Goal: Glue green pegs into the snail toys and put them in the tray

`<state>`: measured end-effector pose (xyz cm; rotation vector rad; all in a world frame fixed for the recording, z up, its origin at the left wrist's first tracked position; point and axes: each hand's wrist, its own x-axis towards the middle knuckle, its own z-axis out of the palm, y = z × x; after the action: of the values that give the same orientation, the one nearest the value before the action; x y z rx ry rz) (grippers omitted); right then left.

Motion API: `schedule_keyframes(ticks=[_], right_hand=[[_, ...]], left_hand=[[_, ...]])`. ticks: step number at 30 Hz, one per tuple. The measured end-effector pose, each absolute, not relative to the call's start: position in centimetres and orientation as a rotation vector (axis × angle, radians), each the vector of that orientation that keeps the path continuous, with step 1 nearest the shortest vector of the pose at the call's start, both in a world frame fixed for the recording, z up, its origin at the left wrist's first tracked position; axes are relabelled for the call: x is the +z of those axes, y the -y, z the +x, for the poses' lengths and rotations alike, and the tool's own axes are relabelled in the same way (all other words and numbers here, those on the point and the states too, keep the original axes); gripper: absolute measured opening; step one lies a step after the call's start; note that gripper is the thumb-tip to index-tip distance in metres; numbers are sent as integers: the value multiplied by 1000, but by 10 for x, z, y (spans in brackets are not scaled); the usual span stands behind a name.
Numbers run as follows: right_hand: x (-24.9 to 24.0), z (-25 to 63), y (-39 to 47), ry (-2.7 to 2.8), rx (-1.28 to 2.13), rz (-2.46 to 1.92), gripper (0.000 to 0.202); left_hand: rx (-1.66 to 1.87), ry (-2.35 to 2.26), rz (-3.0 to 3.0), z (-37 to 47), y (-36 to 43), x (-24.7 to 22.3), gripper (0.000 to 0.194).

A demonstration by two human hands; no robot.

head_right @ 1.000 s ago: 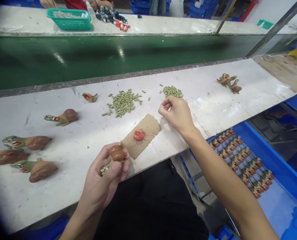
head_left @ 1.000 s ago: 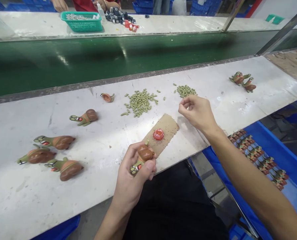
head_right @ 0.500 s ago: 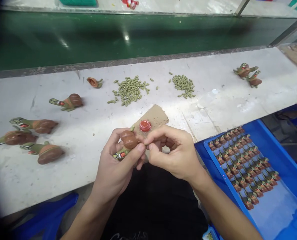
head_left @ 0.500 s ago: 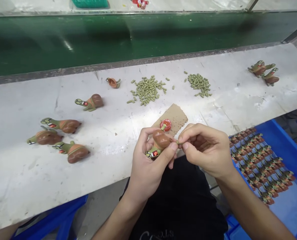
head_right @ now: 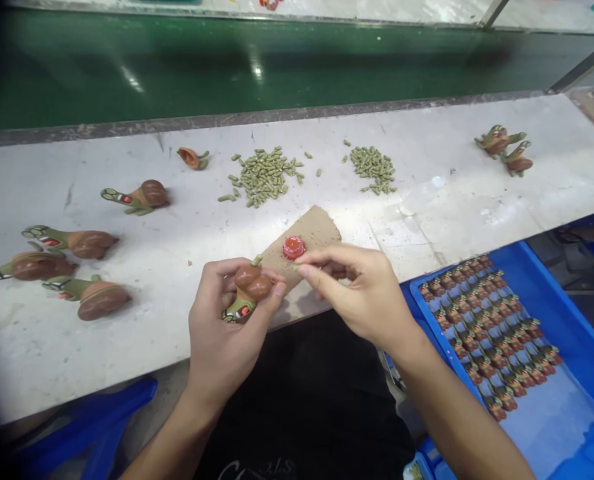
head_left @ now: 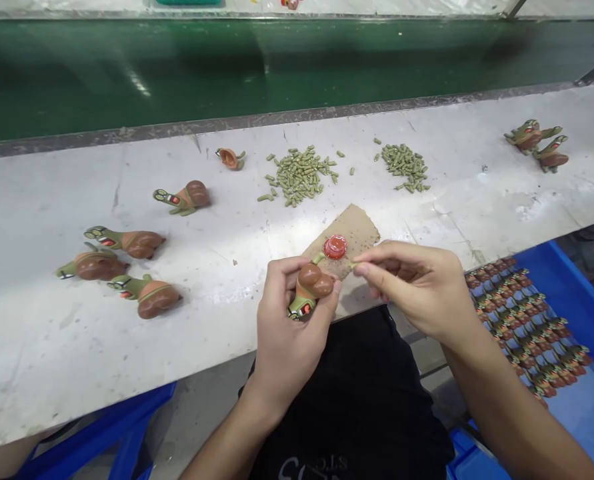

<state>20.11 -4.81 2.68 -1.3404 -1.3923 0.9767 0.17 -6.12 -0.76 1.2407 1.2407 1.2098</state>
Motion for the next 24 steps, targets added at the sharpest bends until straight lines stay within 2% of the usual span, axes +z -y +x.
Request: schedule_keyframes(ticks=[1, 4, 11, 18, 24], right_hand=[[25, 203, 45, 1476, 833, -1365, 3], [17, 204, 37, 1708, 530, -1373, 16], [5, 200, 34, 1895, 332, -1296, 22], [9, 203, 35, 1901, 335, -1317, 25], [9, 200, 31, 1567, 647, -1512, 9]], left_hand=[[1191, -1268, 1310, -1, 62, -11, 26], [1110, -1349, 1514, -7, 63, -20, 25], [1019, -1373, 1695, -4, 60, -26, 25], [1014, -1384, 1691, -4, 62, -25, 25], [1041, -1369, 1650, -3, 61, -24, 25]])
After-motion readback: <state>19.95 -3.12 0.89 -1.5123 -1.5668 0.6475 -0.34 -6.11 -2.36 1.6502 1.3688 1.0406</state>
